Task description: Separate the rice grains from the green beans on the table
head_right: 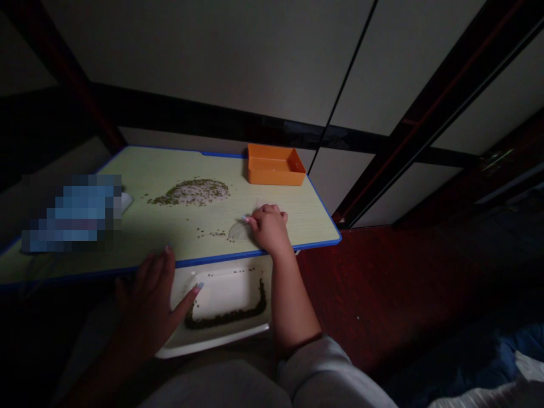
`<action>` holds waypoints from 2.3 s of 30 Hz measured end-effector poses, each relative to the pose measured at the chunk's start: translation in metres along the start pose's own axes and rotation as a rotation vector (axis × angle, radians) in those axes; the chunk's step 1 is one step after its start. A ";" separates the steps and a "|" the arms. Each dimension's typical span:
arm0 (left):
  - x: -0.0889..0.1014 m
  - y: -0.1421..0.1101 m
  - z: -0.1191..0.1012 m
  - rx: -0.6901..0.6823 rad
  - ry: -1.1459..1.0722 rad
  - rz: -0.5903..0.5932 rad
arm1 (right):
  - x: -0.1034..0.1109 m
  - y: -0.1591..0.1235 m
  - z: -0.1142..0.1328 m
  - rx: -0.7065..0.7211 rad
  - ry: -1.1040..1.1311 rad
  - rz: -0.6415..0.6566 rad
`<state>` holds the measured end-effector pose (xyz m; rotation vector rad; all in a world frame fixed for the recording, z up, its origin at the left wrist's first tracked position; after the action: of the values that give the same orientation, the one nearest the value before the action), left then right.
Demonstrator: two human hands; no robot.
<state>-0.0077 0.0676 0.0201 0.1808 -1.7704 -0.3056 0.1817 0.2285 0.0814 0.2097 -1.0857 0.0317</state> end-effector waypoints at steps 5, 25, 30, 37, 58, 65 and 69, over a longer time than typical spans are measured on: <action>0.001 0.001 -0.001 0.015 -0.011 0.018 | 0.002 0.000 0.002 0.018 0.019 -0.017; -0.001 0.000 0.001 -0.007 0.004 -0.011 | 0.001 0.002 -0.010 0.035 0.054 0.008; -0.001 0.000 0.001 -0.006 0.002 -0.005 | 0.001 -0.001 -0.004 0.067 0.058 0.007; -0.001 -0.001 0.001 -0.013 0.006 -0.025 | 0.003 0.000 -0.003 0.049 0.041 -0.030; -0.002 -0.001 0.001 -0.007 -0.014 -0.011 | 0.001 -0.001 0.002 0.049 -0.008 -0.049; 0.001 0.001 -0.001 -0.002 -0.034 -0.010 | 0.000 -0.001 0.004 0.056 0.009 -0.040; 0.001 0.000 -0.001 0.008 -0.025 -0.010 | -0.001 -0.002 0.005 0.073 0.033 -0.010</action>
<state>-0.0074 0.0673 0.0210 0.1922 -1.7963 -0.3088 0.1774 0.2255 0.0827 0.2792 -1.0519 0.0660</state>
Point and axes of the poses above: each hand's wrist, its own y-axis towards the middle knuckle, its own x-axis out of the back of the hand, z = x × y, the point moved 8 cm from there along y, towards the middle knuckle, and after that the axes turned 14 degrees about -x, right-handed, at the moved point
